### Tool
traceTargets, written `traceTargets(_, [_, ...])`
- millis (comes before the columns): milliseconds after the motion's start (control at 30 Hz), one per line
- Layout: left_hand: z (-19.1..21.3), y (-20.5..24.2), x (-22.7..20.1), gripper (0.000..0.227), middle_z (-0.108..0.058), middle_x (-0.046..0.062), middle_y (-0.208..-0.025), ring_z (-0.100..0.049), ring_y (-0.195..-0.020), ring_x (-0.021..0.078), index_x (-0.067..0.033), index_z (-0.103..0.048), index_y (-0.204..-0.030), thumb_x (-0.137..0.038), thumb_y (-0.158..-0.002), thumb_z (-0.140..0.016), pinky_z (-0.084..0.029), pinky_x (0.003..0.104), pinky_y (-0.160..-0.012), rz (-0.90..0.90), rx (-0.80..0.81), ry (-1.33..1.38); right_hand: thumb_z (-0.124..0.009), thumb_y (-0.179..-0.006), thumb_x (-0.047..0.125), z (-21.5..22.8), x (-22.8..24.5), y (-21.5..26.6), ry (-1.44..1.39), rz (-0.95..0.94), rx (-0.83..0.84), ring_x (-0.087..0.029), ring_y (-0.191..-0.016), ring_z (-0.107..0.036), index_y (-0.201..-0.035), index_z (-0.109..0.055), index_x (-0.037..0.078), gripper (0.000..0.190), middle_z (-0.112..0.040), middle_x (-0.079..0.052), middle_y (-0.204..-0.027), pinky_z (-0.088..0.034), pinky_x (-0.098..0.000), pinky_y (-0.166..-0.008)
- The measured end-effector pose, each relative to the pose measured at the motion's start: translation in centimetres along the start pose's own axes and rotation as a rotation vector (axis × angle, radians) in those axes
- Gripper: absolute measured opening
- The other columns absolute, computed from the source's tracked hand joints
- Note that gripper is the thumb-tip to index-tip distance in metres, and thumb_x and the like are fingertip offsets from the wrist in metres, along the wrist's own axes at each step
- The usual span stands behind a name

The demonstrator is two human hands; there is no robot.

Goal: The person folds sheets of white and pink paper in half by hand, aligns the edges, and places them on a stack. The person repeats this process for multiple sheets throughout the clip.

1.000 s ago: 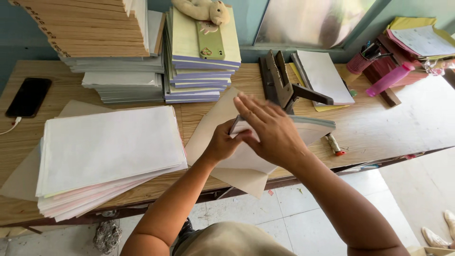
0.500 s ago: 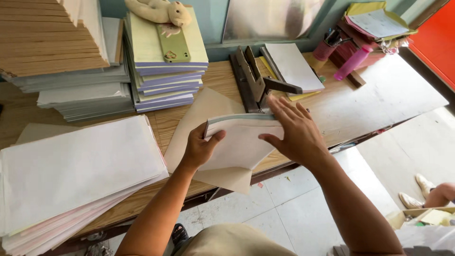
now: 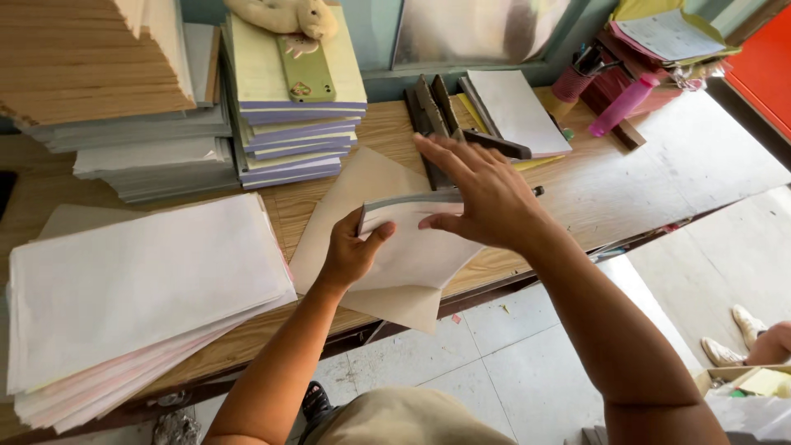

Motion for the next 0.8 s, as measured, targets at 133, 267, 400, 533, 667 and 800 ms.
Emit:
traceTargets(133, [-0.1, 0.3, -0.6, 0.021, -0.078, 0.014, -0.096, -0.064, -0.095, 0.0122, 0.0008, -0.073, -0.108, -0.006, -0.089, -0.079, -0.055, 0.041, -0.089, -0.033, -0.03, -0.011, -0.061, -0.092, 0.056, -5.1, -2.3, -0.3, 0.044, -0.12, 0.354, -0.041, -0.087, -0.075, -0.131, -0.069, 0.038, 0.045, -0.078, -0.012, -0.084, -0.059, -0.0503, -0.085])
traceTargets(267, [0.9, 1.6, -1.3, 0.023, -0.069, 0.009, -0.072, -0.062, -0.071, 0.0149, -0.0025, -0.072, -0.092, -0.015, -0.081, -0.088, -0.055, 0.035, -0.07, 0.009, -0.008, -0.146, -0.064, -0.094, 0.041, -3.8, -3.6, 0.8, -0.013, -0.058, 0.352, -0.042, -0.082, -0.075, -0.125, -0.072, 0.024, 0.036, -0.076, -0.018, -0.077, -0.058, -0.0507, -0.082])
traceTargets(400, [4.2, 5.4, 2.1, 0.032, -0.058, 0.007, -0.055, -0.053, -0.058, 0.012, -0.0063, -0.066, -0.076, -0.026, -0.078, -0.091, -0.043, 0.029, -0.055, 0.152, 0.04, -0.303, -0.077, -0.088, 0.028, -3.7, -12.2, 6.7, -0.379, -0.257, 0.04, -0.042, -0.073, -0.073, -0.109, -0.076, 0.005, 0.031, -0.071, -0.023, -0.07, -0.055, -0.0502, -0.072])
traceTargets(533, [8.5, 8.7, 8.1, 0.03, -0.065, -0.004, -0.066, -0.056, -0.063, 0.0075, -0.0092, -0.067, -0.081, -0.009, -0.07, -0.095, -0.048, 0.025, -0.064, 0.435, -0.22, 0.1, -0.083, -0.088, 0.025, -9.0, -17.6, 14.0, -0.823, -0.539, -0.231, -0.019, -0.057, -0.064, -0.083, -0.076, 0.005, 0.022, -0.069, -0.011, -0.06, -0.054, -0.0358, -0.058])
traceTargets(667, [6.7, 8.5, 6.6, 0.031, -0.073, 0.0, -0.085, -0.064, -0.074, 0.0147, -0.0082, -0.071, -0.096, -0.011, -0.073, -0.093, -0.055, 0.033, -0.076, 0.565, -0.271, 0.109, -0.082, -0.092, 0.024, -19.6, -19.1, 19.0, -1.077, -0.67, -0.375, -0.02, -0.063, -0.07, -0.086, -0.077, 0.005, 0.021, -0.074, -0.013, -0.07, -0.059, -0.0373, -0.068])
traceTargets(800, [7.8, 7.1, 5.3, 0.023, -0.073, 0.003, -0.078, -0.065, -0.075, 0.009, -0.0076, -0.074, -0.088, -0.012, -0.076, -0.092, -0.055, 0.029, -0.075, 0.27, -0.223, -0.148, -0.076, -0.098, 0.023, -22.4, -16.5, 19.7, -1.304, -0.716, -0.612, -0.019, -0.076, -0.073, -0.097, -0.075, 0.008, 0.014, -0.077, -0.011, -0.084, -0.061, -0.0383, -0.078])
Point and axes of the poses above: each hand's wrist, its own y-axis away from the middle knuckle, its own z-axis out of the back of the hand, x = y × z, the point moved 9 cm from there along -y, towards the middle knuckle
